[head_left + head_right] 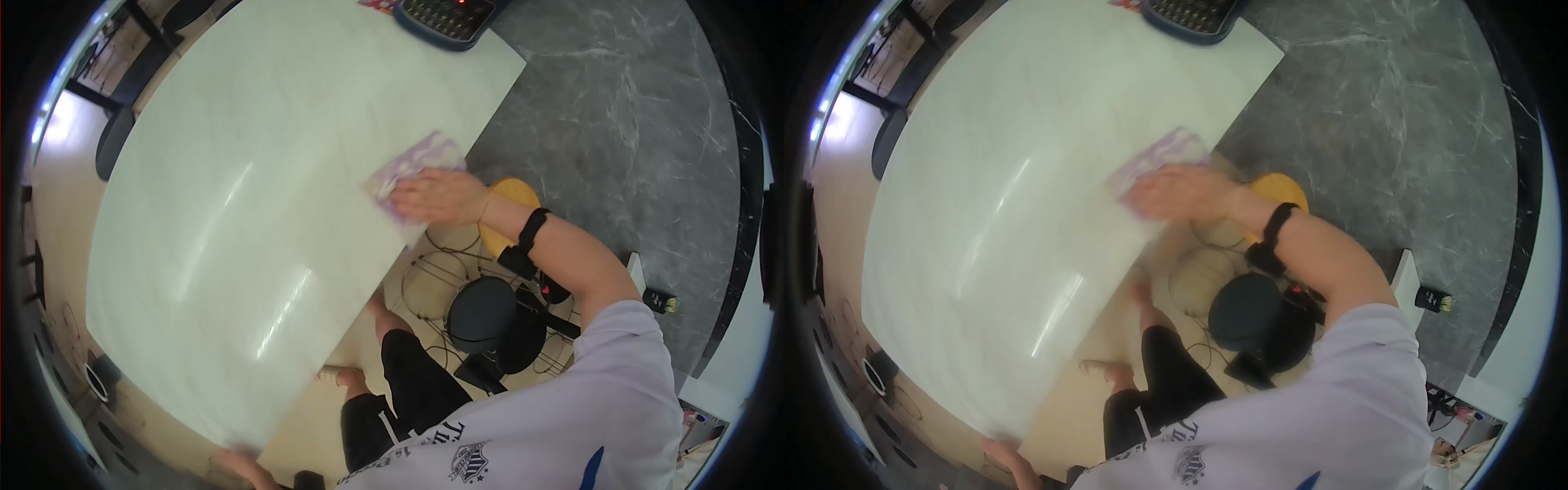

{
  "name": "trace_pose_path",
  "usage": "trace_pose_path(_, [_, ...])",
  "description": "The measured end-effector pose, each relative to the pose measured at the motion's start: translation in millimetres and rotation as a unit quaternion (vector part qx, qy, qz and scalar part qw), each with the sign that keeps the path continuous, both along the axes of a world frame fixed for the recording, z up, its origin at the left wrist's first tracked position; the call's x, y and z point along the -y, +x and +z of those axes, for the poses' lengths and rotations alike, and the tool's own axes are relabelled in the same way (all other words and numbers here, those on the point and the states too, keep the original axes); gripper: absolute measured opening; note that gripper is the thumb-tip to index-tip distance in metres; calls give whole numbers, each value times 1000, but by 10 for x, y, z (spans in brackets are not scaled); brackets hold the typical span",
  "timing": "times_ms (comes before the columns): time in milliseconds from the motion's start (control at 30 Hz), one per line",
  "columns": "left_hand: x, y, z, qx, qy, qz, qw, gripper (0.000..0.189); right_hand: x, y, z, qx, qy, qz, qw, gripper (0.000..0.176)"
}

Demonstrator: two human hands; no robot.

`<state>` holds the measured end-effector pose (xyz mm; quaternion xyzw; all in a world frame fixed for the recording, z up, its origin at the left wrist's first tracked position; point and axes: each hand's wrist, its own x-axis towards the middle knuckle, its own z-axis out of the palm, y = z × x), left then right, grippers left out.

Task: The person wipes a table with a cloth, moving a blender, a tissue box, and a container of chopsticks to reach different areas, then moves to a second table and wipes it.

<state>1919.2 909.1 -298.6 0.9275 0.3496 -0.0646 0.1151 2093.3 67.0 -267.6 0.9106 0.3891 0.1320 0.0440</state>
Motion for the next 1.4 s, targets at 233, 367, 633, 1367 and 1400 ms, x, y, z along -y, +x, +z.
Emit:
trace_pose_path(233, [512,79,248,172,-129,201,956,48,2159,78,-161,-47,111,-301,946,66])
trace_pose_path(367, [743,219,584,141,-67,170,973,48,2393,346,-284,3,312,-445,840,59])
trace_pose_path(633, [479,305,1313,175,-30,63,982,45,1989,676,-491,74,634,-575,512,59])
trace_pose_path(1367, [2295,901,1205,-3,-29,-285,958,66,-869,362,235,-176,271,-429,844,63])
trace_pose_path(1400, [2387,1026,1197,1,-37,-277,960,66,-803,518,227,-173,263,-423,850,63])
